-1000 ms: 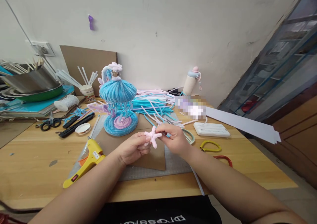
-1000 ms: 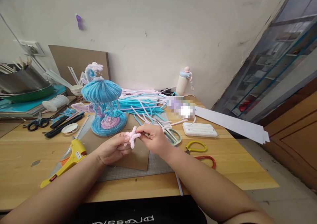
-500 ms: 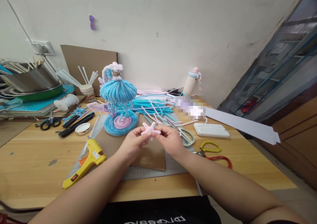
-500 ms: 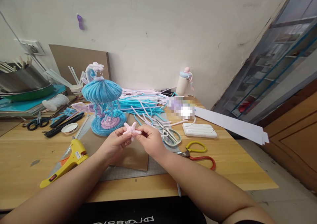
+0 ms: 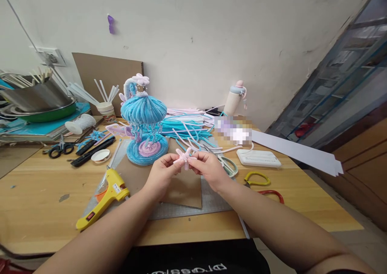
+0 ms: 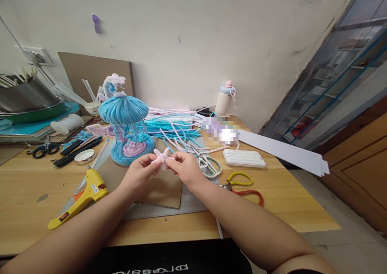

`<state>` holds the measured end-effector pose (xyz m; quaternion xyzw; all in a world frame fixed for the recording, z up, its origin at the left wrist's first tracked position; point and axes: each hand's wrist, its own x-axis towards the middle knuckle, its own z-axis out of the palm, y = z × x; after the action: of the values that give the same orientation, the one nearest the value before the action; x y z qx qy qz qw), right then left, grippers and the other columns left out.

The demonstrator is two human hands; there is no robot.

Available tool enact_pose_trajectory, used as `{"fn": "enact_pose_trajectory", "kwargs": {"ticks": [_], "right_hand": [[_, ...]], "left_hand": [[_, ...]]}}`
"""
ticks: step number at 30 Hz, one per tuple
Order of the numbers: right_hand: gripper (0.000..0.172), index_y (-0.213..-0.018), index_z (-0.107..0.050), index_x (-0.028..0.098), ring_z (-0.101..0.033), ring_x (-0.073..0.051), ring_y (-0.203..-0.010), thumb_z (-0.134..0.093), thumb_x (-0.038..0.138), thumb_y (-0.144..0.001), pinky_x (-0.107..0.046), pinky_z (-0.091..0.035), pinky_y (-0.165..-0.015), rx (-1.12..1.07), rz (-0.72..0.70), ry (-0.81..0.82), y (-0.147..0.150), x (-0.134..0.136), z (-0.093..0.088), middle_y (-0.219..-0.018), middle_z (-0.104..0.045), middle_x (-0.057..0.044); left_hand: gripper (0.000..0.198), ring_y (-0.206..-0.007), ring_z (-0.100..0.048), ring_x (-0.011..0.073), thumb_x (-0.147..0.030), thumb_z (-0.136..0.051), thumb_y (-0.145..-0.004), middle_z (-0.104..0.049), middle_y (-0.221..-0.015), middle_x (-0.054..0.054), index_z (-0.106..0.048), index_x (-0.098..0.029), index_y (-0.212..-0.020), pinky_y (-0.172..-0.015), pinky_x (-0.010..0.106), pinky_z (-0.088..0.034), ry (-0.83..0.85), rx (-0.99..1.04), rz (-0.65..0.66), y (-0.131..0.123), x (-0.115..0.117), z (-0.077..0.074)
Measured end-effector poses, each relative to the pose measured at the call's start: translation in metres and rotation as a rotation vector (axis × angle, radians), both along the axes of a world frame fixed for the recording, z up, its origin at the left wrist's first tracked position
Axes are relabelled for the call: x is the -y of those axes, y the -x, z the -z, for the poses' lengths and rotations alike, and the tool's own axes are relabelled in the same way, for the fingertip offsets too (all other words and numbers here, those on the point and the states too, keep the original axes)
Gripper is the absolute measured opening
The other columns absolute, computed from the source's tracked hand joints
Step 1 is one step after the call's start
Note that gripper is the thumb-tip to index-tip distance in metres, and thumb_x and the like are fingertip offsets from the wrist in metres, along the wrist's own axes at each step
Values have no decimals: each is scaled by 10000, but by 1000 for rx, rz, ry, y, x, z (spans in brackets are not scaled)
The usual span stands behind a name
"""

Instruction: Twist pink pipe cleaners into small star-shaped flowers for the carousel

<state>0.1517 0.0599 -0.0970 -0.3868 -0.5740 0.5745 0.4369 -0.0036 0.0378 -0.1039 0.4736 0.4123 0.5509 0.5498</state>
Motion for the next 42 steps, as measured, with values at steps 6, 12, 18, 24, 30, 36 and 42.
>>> {"fn": "enact_pose_trajectory", "kwargs": {"ticks": [6, 12, 18, 24, 30, 36, 42], "right_hand": [[204, -614, -563, 159, -359, -71, -475, -613, 316, -734, -222, -257, -471, 86, -17, -47, -5, -4, -2, -539, -523, 37], [208, -603, -571, 154, -361, -69, -463, -630, 315, -720, -220, -251, -470, 108, -69, 7, -8, -4, -6, -511, -515, 41], [213, -609, -567, 157, -352, -63, -447, -643, 327, -714, -215, -245, -456, 104, -96, 27, -11, -7, -11, -504, -507, 48], [207, -600, -555, 159, -335, -61, -436, -624, 307, -728, -216, -227, -446, 136, -120, 25, -12, -7, -9, -485, -483, 51], [194, -614, -551, 160, -344, -62, -444, -623, 304, -722, -213, -243, -451, 137, -125, 23, -14, -5, -13, -512, -510, 45], [189, -616, -559, 152, -449, -82, -520, -633, 296, -713, -216, -327, -520, 168, -112, -63, -14, -6, -14, -582, -567, 23], [180, -627, -561, 156, -530, -119, -581, -629, 295, -719, -239, -374, -570, 194, -117, -105, -14, -5, -14, -611, -604, 2]], "left_hand": [[208, -553, -440, 60, -326, -719, -702, -540, -622, -12, -664, -127, -725, -536, 190, -344, 209, 199, 135, 4, -2, -3], [213, -569, -469, 48, -304, -755, -673, -581, -659, 14, -701, -108, -733, -531, 156, -366, 349, 164, 213, 10, -3, -4], [172, -638, -524, 71, -281, -740, -693, -603, -712, 17, -698, -136, -775, -579, 170, -413, 419, 253, 236, 15, -4, -4], [148, -605, -476, 65, -242, -710, -721, -571, -638, 7, -677, -103, -679, -578, 172, -368, 270, 196, 283, 14, -6, -5], [114, -621, -477, 77, -220, -696, -732, -574, -656, 9, -678, -110, -707, -606, 189, -369, 239, 185, 334, 14, -8, -6], [171, -675, -532, 87, -266, -725, -708, -633, -747, 39, -713, -112, -782, -657, 201, -410, 334, 171, 333, 15, -6, -8], [213, -705, -570, 123, -288, -744, -678, -686, -781, 73, -732, -116, -802, -697, 234, -424, 268, 33, 288, 14, -5, -6]]}}
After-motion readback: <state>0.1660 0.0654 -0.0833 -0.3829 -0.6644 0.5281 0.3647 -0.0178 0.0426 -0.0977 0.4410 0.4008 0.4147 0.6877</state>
